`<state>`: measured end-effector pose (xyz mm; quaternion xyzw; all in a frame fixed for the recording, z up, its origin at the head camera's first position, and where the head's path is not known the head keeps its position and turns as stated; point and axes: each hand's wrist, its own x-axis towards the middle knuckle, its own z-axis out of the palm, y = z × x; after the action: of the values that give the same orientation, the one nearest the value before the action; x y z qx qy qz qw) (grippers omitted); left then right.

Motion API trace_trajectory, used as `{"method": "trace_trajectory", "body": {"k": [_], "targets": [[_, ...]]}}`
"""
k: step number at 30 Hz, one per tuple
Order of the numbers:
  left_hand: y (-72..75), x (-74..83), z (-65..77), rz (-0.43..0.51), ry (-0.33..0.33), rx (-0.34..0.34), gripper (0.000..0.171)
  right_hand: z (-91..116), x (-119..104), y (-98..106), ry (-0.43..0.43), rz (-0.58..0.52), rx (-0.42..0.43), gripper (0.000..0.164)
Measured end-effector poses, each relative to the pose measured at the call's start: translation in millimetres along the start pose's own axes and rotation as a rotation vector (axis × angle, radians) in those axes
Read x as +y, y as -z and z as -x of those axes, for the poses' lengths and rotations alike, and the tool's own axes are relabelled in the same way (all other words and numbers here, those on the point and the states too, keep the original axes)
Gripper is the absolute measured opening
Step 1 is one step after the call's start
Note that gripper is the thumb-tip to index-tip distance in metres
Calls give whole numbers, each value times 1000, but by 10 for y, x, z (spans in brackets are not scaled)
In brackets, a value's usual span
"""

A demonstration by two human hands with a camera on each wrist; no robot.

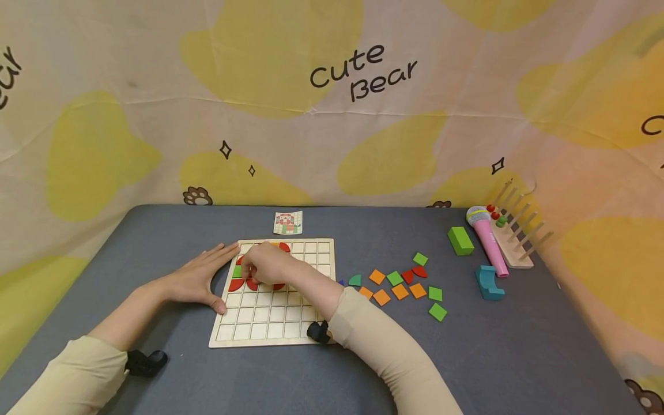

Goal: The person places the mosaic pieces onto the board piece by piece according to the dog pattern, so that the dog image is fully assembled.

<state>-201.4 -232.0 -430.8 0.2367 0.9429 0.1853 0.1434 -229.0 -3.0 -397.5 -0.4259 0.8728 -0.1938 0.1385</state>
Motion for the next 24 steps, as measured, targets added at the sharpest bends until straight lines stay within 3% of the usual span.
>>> {"method": "trace_trajectory", "body": {"k": [8, 24], "targets": [[-11, 13, -9, -12, 12, -9, 139, 187, 178, 189, -36, -66, 53, 7], [15, 22, -11, -16, 12, -10, 139, 1015, 1024, 703, -237, -168, 130, 17]]}}
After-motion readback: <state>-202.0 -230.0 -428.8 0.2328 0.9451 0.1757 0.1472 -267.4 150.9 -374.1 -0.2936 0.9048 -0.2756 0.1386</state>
